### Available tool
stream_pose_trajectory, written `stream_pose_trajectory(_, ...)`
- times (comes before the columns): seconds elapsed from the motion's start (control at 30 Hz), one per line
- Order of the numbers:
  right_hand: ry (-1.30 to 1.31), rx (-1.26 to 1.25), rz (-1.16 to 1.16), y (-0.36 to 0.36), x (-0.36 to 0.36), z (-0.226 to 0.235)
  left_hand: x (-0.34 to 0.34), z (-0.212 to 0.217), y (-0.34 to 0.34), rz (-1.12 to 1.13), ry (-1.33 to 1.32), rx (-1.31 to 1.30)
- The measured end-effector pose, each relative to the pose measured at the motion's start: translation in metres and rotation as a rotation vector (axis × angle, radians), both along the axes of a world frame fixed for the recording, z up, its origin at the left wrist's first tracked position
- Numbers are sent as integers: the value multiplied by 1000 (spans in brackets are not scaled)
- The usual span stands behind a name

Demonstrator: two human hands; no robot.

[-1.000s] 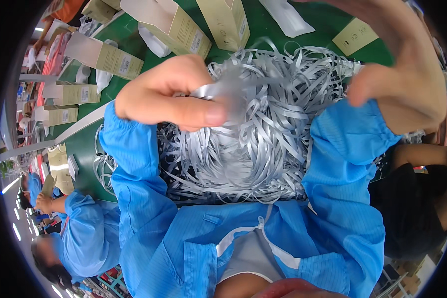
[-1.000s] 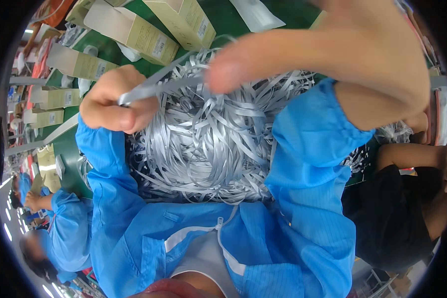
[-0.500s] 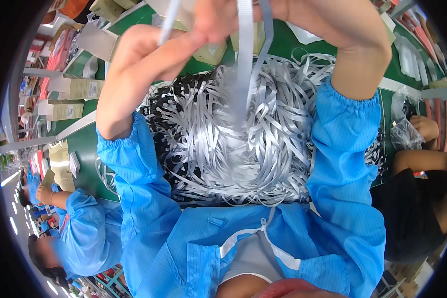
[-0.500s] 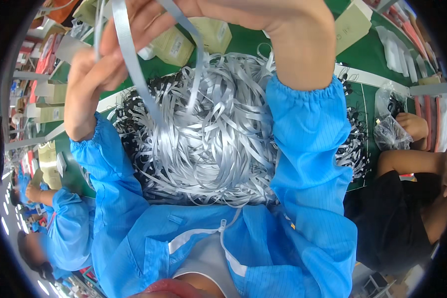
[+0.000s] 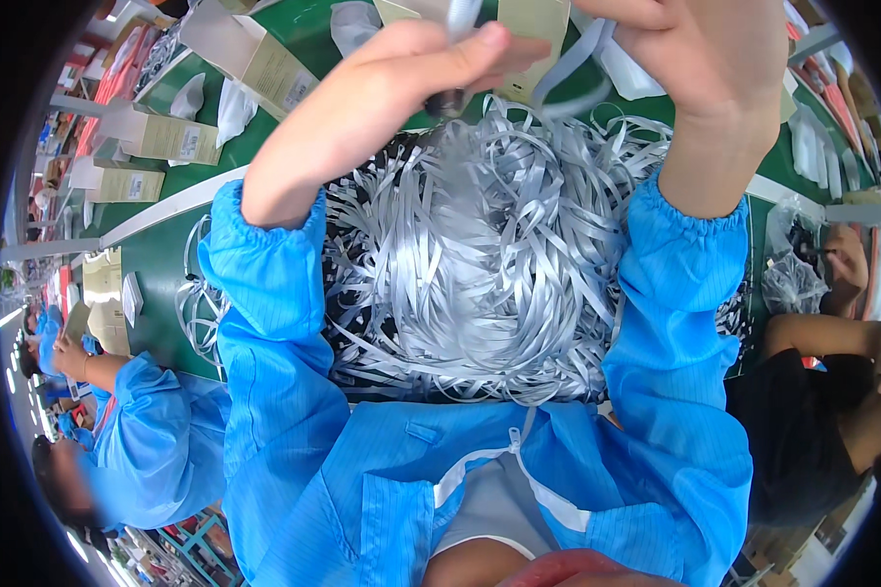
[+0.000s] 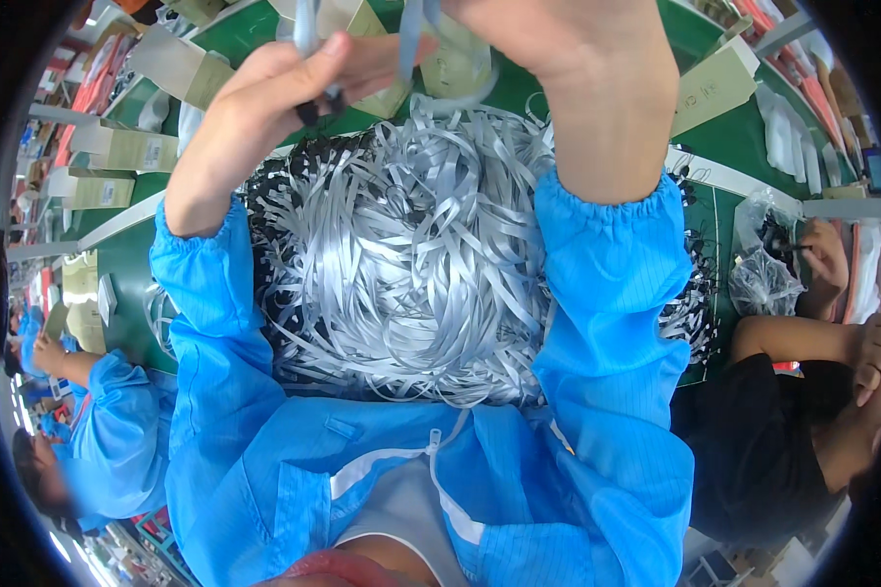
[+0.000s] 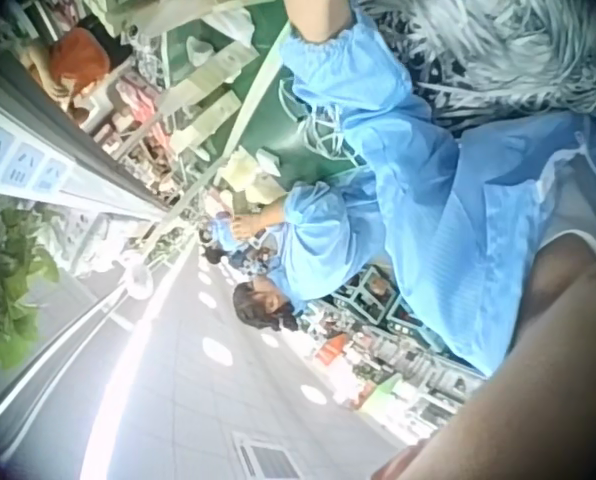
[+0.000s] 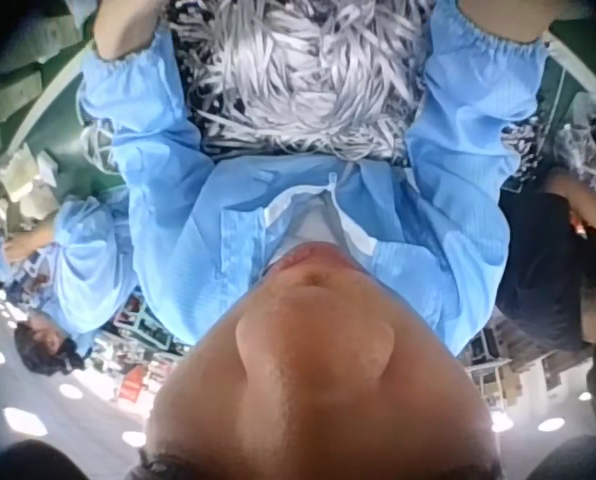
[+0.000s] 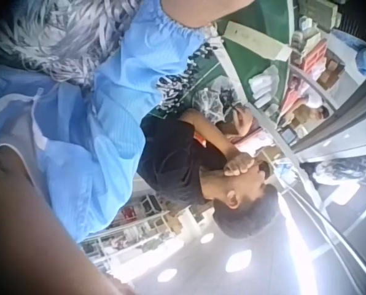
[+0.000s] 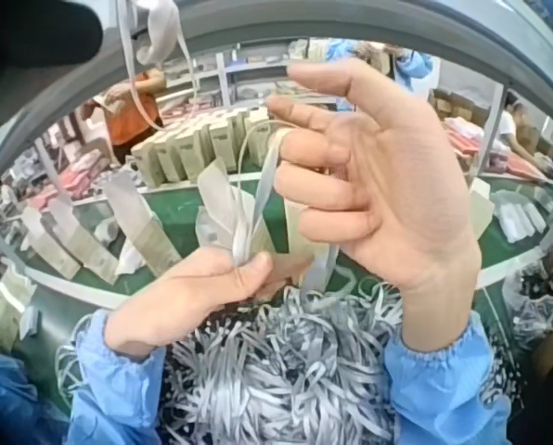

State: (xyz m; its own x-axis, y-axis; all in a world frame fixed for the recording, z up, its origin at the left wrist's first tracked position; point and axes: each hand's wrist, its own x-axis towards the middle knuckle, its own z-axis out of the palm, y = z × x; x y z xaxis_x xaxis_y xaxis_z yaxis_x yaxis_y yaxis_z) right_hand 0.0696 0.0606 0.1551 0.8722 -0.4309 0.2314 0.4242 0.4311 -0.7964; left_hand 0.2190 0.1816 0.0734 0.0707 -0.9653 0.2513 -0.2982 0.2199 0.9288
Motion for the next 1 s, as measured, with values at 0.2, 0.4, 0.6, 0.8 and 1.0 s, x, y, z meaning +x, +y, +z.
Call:
stream_pose_trajectory(0.2,10,-285,-241,2,4,-13,-25,6,-3,-155,235,187)
stream_pose_trajectory(0.4,153,-609,-777,6,7,-3,-21,-2,-12,-557,602,408)
stream_pose_trajectory(0.6,163,-630,-744,-2,5,-1,-18,10,-7,-607,615,461)
stream_pose_trajectory(0.8,246,-679,-371,10,-18,15,-16,-2,-15,-486,169,372)
stream_pose_trajectory(1.0,315,-551,-320,22,-15,13,-27,-4,-18,-404,380,296)
